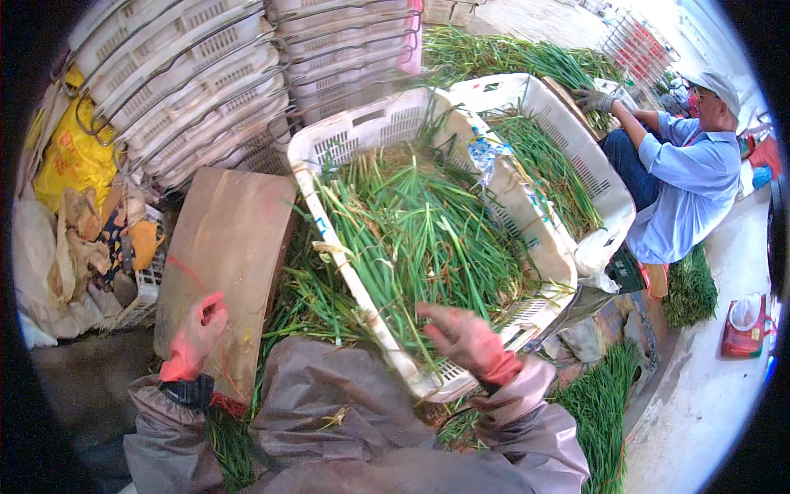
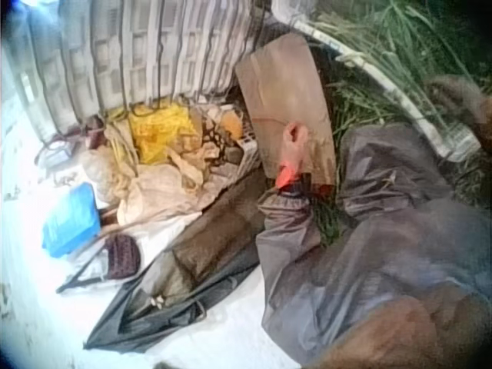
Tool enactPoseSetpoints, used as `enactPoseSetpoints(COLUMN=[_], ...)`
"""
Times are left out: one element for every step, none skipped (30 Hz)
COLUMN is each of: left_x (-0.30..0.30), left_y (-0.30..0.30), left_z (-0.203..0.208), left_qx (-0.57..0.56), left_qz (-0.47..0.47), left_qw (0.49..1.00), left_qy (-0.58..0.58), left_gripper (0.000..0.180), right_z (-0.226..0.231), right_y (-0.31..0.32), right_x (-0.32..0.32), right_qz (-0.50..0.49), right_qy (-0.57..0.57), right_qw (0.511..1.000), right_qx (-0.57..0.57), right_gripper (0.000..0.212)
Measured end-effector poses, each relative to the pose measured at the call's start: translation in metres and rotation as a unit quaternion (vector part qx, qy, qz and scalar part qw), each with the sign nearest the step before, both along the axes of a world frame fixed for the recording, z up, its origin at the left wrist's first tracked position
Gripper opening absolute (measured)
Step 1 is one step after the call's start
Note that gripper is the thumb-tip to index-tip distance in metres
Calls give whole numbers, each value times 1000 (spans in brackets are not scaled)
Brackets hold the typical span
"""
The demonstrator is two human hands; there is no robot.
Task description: The person gathers bunches of garlic chives from a pile on the floor, secures them with red ties by hand, and uses a knife to trim the root ends.
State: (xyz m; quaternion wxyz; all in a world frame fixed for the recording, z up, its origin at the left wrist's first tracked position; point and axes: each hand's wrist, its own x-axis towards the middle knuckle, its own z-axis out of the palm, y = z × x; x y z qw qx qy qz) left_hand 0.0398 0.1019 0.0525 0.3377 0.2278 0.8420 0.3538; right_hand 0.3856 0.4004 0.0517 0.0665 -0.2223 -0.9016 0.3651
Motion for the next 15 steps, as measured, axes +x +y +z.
enactPoseSetpoints(left_x=[1, 4, 7, 6, 8, 27, 42, 35, 26, 31, 36, 31, 33, 37, 37], left_y=[13, 36, 59, 84, 110, 148, 178, 190, 197, 219, 236, 240, 248, 256, 263], left_z=[2, 5, 6, -7, -16, 4, 24, -4, -38, -52, -62, -79, -91, -95, -99], left_qx=[3, 44, 86, 123, 150, 88, 24, 155, 280, 282, 277, 299, 314, 334, 298], left_qz=[-3, -24, -41, -55, -65, -59, -51, -67, -76, -65, -50, -47, -16, 6, -4], left_qw=[1000, 996, 985, 978, 970, 984, 993, 977, 943, 935, 927, 871, 899, 897, 896], left_qy=[-2, 70, 142, 159, 179, 141, 105, 132, 163, 204, 249, 386, 304, 290, 330], left_gripper=[48, 46, 45, 44, 43, 42, 40, 38, 36, 35, 33, 32, 33, 35, 40], right_z=[6, 7, 6, 6, 1, -6, -10, -12, -15, -42, -60, -60, -65, -101, -114], right_y=[19, 37, 53, 67, 81, 92, 95, 92, 86, 84, 83, 79, 77, 76, 77], right_x=[2, 6, 6, 2, -5, -14, -25, -43, -67, -77, -94, -123, -146, -166, -184], right_qz=[-23, -52, -79, -121, -157, -190, -188, -174, -153, -143, -133, -124, -103, -113, -116], right_qy=[-4, 14, 34, 44, 57, 62, 60, 35, 9, 61, 14, -55, -97, -58, -45], right_qw=[1000, 998, 996, 987, 974, 954, 954, 947, 940, 939, 953, 933, 956, 948, 958], right_qx=[-20, -29, -37, -91, -153, -223, -226, -266, -306, -307, -270, -333, -256, -291, -258], right_gripper=[31, 31, 32, 32, 32, 33, 33, 35, 38, 48, 60, 74, 86, 94, 105])
